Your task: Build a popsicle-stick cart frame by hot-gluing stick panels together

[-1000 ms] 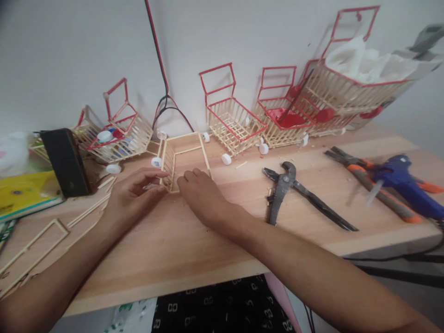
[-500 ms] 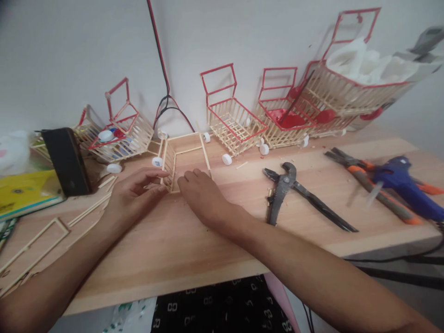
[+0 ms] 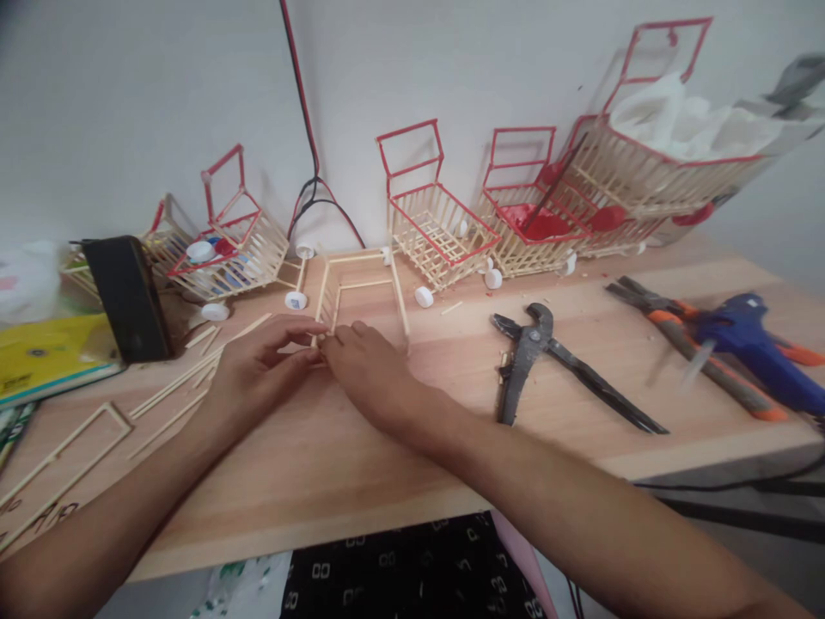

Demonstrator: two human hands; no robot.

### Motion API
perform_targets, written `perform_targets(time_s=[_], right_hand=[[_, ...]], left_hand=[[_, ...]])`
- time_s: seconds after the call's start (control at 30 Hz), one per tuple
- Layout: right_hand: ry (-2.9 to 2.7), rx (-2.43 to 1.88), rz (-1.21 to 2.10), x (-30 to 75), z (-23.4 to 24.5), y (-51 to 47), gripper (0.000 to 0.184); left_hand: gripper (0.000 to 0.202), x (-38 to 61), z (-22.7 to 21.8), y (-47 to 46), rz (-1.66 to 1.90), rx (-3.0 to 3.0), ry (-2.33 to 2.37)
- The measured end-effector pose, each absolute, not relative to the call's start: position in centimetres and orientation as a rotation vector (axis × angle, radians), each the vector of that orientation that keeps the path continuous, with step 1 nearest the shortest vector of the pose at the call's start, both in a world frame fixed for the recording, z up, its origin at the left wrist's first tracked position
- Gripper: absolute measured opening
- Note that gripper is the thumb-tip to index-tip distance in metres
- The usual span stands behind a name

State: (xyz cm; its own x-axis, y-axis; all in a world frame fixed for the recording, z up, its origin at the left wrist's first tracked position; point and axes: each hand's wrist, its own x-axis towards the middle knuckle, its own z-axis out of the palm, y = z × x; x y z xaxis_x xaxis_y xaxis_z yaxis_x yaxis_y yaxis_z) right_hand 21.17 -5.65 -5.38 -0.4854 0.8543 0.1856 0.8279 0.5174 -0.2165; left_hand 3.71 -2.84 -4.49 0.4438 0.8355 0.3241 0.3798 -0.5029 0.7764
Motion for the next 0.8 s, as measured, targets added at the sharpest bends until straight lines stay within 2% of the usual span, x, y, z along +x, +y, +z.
perform_targets(time_s=[0.23,0.8], right_hand=[[-2.45,-1.35,0.14,22.4,-5.4,-5.3,0.015],[-2.46,-1.539,0.084,23.2,-5.1,-5.4,0.014]], left_hand=[[0.023,3.7,-4.4,-2.5,0.963,2.025,1.01],[0.024,3.4,-4.5,-2.6,0.953,2.025,1.006]])
